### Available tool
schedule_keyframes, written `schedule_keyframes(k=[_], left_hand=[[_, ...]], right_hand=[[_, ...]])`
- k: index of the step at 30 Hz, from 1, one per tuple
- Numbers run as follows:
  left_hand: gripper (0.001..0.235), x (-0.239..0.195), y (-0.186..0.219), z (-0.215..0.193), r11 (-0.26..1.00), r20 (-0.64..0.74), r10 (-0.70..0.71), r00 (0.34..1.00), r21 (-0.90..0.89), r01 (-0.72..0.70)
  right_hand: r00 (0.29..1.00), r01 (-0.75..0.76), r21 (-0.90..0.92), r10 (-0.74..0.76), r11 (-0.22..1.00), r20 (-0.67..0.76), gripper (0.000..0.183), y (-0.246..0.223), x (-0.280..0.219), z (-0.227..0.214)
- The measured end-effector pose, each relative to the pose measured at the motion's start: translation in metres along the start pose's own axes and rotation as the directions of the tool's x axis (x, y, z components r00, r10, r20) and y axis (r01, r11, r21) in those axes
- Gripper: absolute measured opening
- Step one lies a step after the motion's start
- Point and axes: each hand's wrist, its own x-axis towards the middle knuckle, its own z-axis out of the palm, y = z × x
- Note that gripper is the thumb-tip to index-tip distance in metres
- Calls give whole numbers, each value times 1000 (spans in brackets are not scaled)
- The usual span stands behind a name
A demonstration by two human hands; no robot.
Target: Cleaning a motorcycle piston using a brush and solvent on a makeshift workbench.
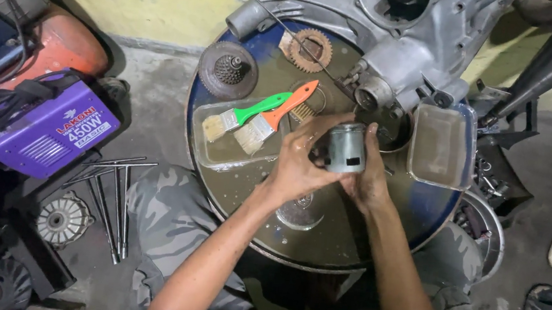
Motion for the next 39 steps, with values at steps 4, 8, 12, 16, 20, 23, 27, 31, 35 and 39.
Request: schedule_keyframes(k=[4, 8, 12, 16, 20, 23, 27, 31, 35, 39], left_hand=[[74, 4, -6, -8, 993, -36, 63, 997, 106, -59], [45, 5, 0, -6, 957, -15, 168, 986, 243, -160], [52, -4, -12, 5, 918, 29, 196, 980, 345, -194], [54, -5, -18, 5, 945, 46, 138, 989, 291, -146], [55, -7, -13, 9, 968, 34, 107, 994, 225, -112], [52, -9, -16, 11, 968, 23, 133, 991, 212, -135], [91, -3, 6, 9, 983, 25, 140, 990, 120, -142], [73, -5, 1, 7, 995, 6, 45, 999, 86, -46], [50, -5, -6, 4, 995, -1, -103, 995, -1, 103], [34, -8, -19, 0, 978, 51, -165, 985, -117, 170]], right_hand=[[995, 92, -201, -95, 975, -8, 60, 17, 21, -41], [956, 292, -530, -236, 796, 173, 25, 13, 9, -36], [991, 116, -96, -110, 989, 72, 25, 6, -3, -15], [987, -107, 223, 77, 969, 139, 48, 50, 40, -74], [950, -154, 329, 48, 932, 309, 39, 60, 39, -86], [974, -111, 344, 33, 932, 223, 54, 51, 33, -82], [996, -57, 149, 46, 987, 76, 99, 47, 39, -68], [990, -107, 17, 108, 994, -90, 106, 20, 9, -20], [997, -61, 29, 62, 998, -38, 95, 29, 18, -30], [999, -52, 168, 48, 985, 27, 88, 29, 28, -44]])
